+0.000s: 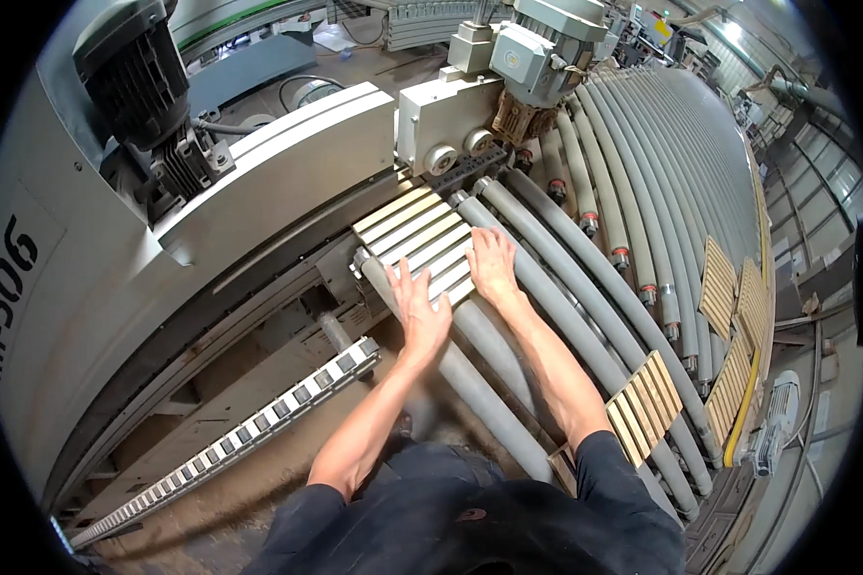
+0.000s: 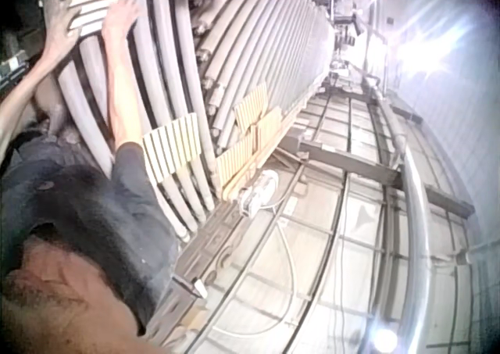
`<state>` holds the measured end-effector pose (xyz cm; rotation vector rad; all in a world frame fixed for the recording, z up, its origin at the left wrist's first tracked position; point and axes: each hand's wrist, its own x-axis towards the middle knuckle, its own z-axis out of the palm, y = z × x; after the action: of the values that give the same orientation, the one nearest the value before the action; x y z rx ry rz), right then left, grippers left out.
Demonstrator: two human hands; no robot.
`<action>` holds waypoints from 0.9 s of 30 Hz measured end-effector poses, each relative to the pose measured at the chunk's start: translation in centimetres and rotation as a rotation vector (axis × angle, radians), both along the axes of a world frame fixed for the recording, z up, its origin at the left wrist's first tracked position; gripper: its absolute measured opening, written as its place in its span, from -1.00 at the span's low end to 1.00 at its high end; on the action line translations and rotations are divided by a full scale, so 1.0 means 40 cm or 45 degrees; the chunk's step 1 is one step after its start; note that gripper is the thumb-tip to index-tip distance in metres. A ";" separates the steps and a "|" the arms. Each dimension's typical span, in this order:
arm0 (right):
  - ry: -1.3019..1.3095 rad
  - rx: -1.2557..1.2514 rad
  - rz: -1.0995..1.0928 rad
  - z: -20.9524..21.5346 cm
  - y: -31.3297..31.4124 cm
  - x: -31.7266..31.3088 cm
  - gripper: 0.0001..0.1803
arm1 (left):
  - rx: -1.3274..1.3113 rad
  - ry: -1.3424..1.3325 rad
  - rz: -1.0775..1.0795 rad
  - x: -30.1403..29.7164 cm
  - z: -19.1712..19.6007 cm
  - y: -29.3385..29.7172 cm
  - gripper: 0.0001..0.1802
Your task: The person feeds slatted wooden panels into an edge-banding machine, retrieves the processed panels from conveyor rollers, and stacks them onto a pallet by hand.
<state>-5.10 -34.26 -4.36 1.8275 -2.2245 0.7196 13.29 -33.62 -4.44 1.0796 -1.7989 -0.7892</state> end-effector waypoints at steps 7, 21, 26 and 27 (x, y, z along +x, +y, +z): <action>-0.146 0.100 -0.250 0.004 -0.012 -0.105 -0.52 | 0.045 0.014 -0.130 -0.102 -0.005 -0.038 -0.33; -0.815 0.036 -0.684 0.087 0.241 0.047 -0.40 | 0.602 0.387 -0.423 -0.047 0.004 -0.117 -0.61; -1.392 -0.054 -0.593 0.115 0.392 0.118 -0.41 | 1.200 0.359 -0.660 0.070 0.093 -0.055 -0.60; -1.349 -0.123 -0.618 0.121 0.405 0.165 -0.43 | 1.198 0.317 -0.692 0.101 0.118 -0.047 -0.61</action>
<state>1.49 -18.06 0.49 0.7921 -2.9191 1.9161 17.32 -35.49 0.28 0.9567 -1.5044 -2.1352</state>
